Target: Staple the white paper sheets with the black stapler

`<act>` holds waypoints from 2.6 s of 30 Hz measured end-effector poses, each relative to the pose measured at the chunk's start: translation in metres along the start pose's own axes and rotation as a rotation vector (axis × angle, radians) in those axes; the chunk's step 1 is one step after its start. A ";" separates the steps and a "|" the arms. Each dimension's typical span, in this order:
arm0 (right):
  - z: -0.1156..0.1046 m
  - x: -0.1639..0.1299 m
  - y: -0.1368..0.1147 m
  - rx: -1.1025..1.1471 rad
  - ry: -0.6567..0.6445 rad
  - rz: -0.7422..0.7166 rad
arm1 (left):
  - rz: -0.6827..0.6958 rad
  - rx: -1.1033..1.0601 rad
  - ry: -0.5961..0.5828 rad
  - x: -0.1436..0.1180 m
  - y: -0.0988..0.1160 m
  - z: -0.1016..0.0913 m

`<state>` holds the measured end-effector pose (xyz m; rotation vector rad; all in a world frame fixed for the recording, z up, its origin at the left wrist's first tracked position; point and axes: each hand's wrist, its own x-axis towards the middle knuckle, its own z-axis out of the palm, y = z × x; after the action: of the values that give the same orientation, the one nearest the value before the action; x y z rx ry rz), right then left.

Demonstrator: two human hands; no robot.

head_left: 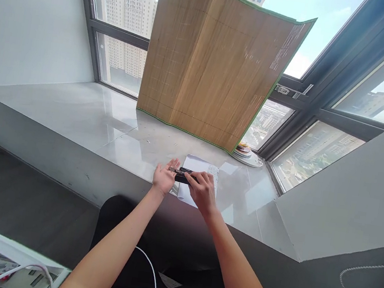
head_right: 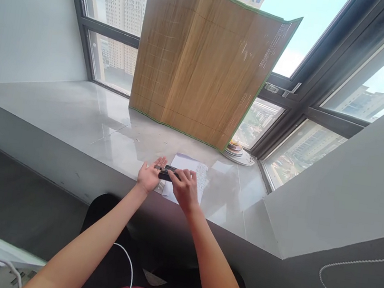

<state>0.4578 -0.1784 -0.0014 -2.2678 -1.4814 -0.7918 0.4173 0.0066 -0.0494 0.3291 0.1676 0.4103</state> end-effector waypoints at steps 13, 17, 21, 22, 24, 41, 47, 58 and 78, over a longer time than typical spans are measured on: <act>0.012 -0.027 -0.016 -0.115 0.012 -0.260 | 0.013 0.019 -0.059 -0.006 0.001 0.003; 0.012 -0.028 -0.020 -0.073 0.001 -0.263 | 0.012 0.024 -0.049 -0.005 0.001 0.002; 0.014 -0.032 -0.017 -0.051 -0.017 -0.165 | 0.022 0.024 -0.087 -0.002 0.000 -0.002; 0.015 -0.034 -0.015 -0.044 -0.009 -0.135 | 0.024 0.025 -0.098 -0.001 0.000 -0.002; 0.014 -0.036 -0.009 -0.022 0.035 -0.029 | 0.021 0.025 -0.098 0.000 0.000 -0.003; 0.034 0.000 0.013 0.248 0.130 0.950 | -0.035 0.094 -0.026 0.000 0.001 0.007; 0.029 0.034 -0.035 0.407 0.024 0.504 | -0.030 0.113 -0.045 -0.003 -0.001 0.006; 0.062 0.055 -0.054 0.652 -0.073 0.538 | -0.040 0.132 -0.038 -0.003 -0.002 0.004; 0.044 0.056 -0.053 0.546 -0.051 0.536 | -0.081 0.053 0.074 -0.002 -0.001 0.004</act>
<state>0.4395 -0.0917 -0.0046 -2.0966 -0.8804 -0.1440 0.4171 0.0037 -0.0459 0.3583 0.2640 0.3387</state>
